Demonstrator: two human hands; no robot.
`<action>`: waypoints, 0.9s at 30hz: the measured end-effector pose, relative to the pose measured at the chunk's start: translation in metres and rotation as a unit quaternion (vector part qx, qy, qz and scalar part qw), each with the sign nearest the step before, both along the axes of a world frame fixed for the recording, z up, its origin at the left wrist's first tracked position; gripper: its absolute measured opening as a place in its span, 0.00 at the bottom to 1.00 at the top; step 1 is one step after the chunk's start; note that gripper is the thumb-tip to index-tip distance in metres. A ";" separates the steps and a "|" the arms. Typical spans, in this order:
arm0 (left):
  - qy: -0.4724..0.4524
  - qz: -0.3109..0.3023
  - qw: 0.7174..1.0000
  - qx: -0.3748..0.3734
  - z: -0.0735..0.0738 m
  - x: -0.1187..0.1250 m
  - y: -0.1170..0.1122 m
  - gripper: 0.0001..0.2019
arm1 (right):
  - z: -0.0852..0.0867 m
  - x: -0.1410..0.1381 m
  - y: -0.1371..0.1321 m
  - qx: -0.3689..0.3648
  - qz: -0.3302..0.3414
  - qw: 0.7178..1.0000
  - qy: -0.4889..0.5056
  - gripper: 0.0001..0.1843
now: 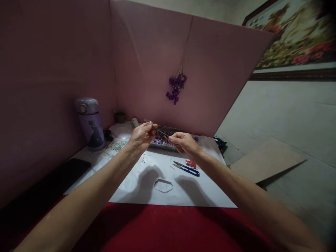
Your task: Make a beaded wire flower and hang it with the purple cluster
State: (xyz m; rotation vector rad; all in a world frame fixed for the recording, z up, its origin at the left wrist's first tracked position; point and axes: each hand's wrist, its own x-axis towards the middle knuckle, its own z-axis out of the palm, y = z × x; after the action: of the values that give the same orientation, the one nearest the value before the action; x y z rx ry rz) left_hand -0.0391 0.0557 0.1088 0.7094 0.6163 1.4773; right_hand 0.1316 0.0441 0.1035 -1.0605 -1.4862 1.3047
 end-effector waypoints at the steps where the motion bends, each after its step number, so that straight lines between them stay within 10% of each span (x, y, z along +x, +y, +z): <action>1: 0.003 -0.001 1.000 0.003 0.000 -0.003 0.000 0.10 | -0.001 0.004 0.000 -0.007 0.001 1.000 -0.003 0.20; 27: 0.389 -0.037 0.916 0.089 -0.033 -0.010 -0.006 0.05 | -0.001 0.034 0.012 0.064 -0.008 0.994 -0.091 0.19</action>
State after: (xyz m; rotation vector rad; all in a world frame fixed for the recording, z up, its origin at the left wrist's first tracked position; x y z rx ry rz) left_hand -0.0493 0.0494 0.0762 1.4752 1.0440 1.1539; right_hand 0.1660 0.0559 0.1027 -1.1289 -1.6703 1.1077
